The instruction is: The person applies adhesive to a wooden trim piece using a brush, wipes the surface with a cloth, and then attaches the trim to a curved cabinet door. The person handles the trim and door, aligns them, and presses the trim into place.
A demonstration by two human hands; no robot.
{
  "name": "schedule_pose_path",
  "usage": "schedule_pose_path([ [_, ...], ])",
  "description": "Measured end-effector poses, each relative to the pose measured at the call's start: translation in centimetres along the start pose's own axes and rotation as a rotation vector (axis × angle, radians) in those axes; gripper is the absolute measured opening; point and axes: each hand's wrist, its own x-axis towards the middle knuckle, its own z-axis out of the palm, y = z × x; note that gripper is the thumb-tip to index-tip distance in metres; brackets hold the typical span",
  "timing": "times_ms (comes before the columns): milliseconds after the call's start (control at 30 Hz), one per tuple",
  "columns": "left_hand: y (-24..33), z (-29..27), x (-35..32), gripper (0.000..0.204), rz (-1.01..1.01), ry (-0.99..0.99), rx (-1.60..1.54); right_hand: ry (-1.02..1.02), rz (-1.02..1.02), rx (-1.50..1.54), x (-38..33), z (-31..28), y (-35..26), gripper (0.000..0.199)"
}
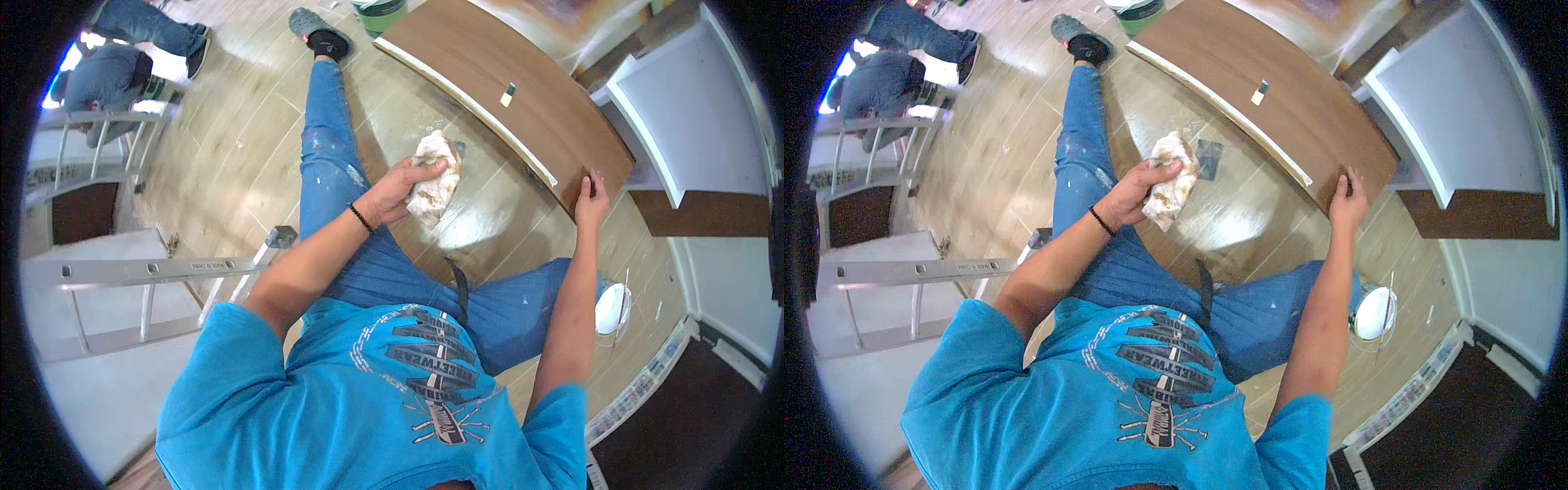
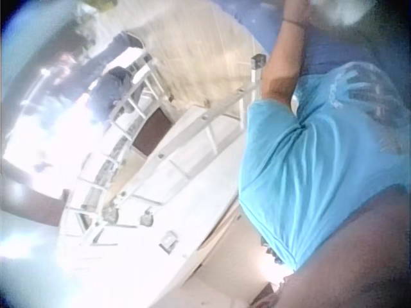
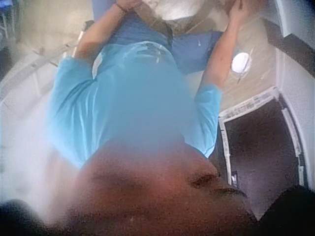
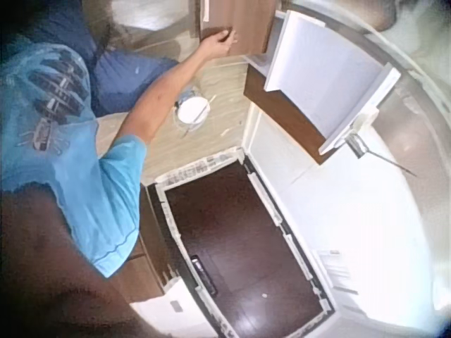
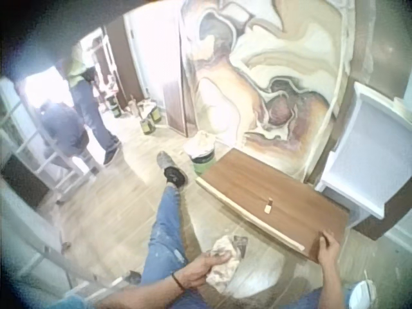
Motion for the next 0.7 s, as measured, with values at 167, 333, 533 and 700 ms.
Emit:
schedule_pose_path([
  [167, -1.2, -2.0, -0.7, 0.034, 0.070, 0.020, -0.101, 0.050, -0.068, 0.133, -1.7, -1.5, -4.5, 0.035],
  [333, -1.1, -3.1, 0.2, 0.037, 0.069, 0.164, -0.078, 0.046, -0.029, 0.084, -6.0, -3.6, -7.8, 0.033],
  [533, -0.5, -4.7, 0.8, 0.033, 0.129, 0.269, 0.008, 0.040, 0.096, 0.209, -8.6, -4.4, -9.8, 0.033],
  [700, 1.4, -4.2, -1.0, 0.026, 0.359, 0.303, -0.149, -0.002, 0.109, 0.283, -10.7, -3.0, -12.2, 0.030],
])
